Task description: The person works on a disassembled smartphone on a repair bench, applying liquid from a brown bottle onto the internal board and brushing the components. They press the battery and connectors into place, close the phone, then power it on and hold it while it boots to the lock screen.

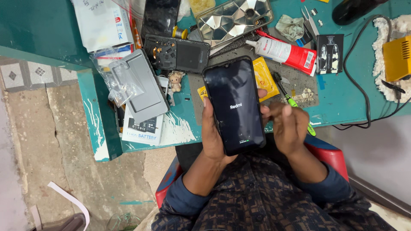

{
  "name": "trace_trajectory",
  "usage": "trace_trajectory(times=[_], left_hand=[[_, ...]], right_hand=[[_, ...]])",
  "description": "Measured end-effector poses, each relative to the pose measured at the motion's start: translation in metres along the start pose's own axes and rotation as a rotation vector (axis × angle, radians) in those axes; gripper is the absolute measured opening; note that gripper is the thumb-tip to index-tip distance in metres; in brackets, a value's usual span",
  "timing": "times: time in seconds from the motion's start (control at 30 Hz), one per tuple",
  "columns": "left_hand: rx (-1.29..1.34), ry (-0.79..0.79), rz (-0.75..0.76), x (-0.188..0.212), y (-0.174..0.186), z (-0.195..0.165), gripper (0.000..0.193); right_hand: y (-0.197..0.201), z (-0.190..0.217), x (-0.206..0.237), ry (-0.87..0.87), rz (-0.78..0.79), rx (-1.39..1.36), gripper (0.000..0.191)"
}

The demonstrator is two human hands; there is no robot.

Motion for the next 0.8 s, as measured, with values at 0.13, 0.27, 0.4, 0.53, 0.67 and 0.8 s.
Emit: trace_trajectory(times=[0.13, 0.27, 0.4, 0.53, 0.67, 0.8], left_hand=[[0.016, 0.041, 0.028, 0.004, 0.002, 0.005, 0.09], [-0.024, 0.124, 0.07, 0.01, 0.001, 0.015, 0.092], [-0.084, 0.145, 0.104, 0.014, -0.002, 0.024, 0.092], [-0.111, 0.18, 0.087, 0.018, 0.004, 0.033, 0.09], [-0.12, 0.219, 0.113, 0.023, 0.008, 0.036, 0.09], [-0.106, 0.242, 0.103, 0.025, 0.01, 0.038, 0.089]], right_hand=[[0.018, -0.032, -0.015, -0.256, -0.161, -0.039, 0.035], [0.014, 0.029, -0.037, -0.087, -0.18, 0.179, 0.021], [-0.023, 0.121, -0.062, 0.141, -0.026, 0.454, 0.008], [-0.092, 0.167, -0.077, 0.399, 0.254, 1.025, 0.017], [-0.123, 0.163, -0.089, 0.383, 0.416, 1.074, 0.017], [-0.129, 0.158, -0.092, 0.347, 0.454, 1.096, 0.015]])
Point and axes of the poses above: each hand's wrist, its own x-axis away from the middle knuckle, its own y-axis out of the back of the hand, z = x × y, the point moved 10 cm from there along -x, towards the middle knuckle, and after that the axes turned 6 degrees about -y, right-handed, at the moved point
